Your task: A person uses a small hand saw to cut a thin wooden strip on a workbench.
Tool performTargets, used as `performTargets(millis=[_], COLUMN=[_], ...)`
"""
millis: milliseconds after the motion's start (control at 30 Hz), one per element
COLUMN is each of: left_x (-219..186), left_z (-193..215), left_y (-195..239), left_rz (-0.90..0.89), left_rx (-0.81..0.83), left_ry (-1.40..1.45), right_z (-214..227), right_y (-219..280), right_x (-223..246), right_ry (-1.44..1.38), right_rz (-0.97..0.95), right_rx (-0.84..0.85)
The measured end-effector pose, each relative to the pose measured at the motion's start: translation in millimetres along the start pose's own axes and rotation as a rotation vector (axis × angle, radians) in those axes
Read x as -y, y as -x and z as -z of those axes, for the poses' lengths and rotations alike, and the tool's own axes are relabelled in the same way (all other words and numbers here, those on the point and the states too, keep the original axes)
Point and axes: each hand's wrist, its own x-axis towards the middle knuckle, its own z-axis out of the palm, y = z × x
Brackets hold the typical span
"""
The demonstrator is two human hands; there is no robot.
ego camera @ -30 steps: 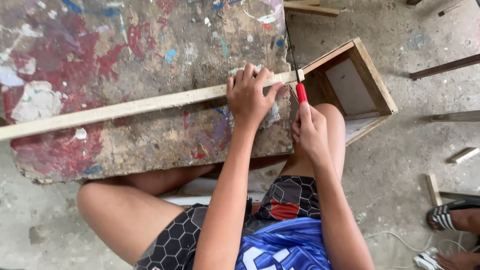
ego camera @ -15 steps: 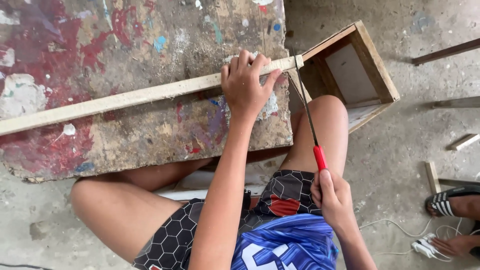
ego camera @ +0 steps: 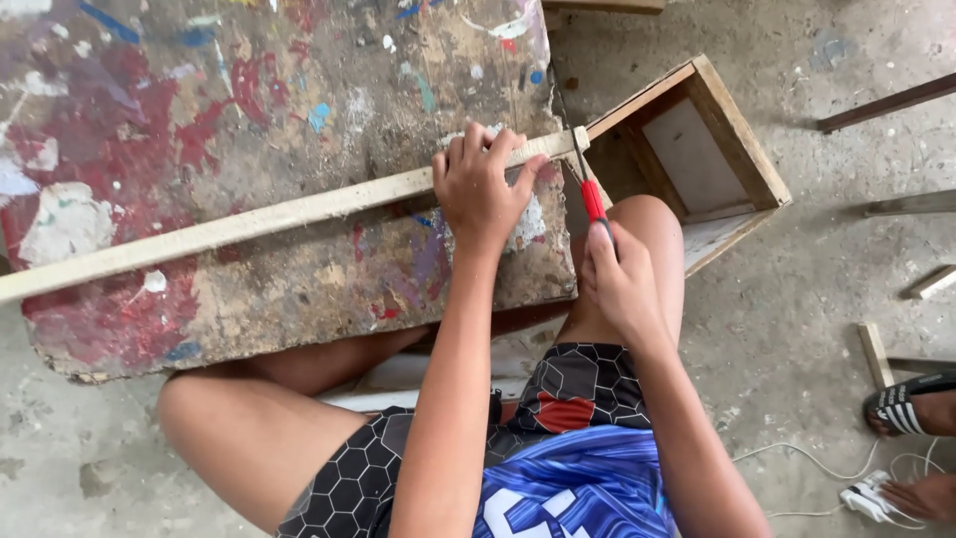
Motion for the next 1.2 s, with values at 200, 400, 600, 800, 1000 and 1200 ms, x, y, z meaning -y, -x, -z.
performTargets(millis=[200,400,600,800,1000,1200], left_x=[2,2,0,1,3,-5], left_z=[-5,-4,1,-2,-5,6], left_y=[1,0,3,-1,1,-3], left_rz=[0.004,-0.016,-0.04,-0.012,-0.003,0.009], left_rx=[-0.017,-0.003,-0.002,-0.057,-0.047,-0.048], left_ry=[0.001,-0.014,-0.047,-0.049,-0.043,-0.076], right_z=[33,30,-12,-32,-21,17], right_y=[100,121,61,10,54,130], right_x=[-33,-7,35,20,49,22], right_ry=[-0.033,0.273,0.477,0.512,0.544,0.482], right_rz=[-0.035,0.241,0.324,0.456,0.266,0.105], right_rx=[-0.056,-0.255,-0.277,-0.312,-0.271,-0.15])
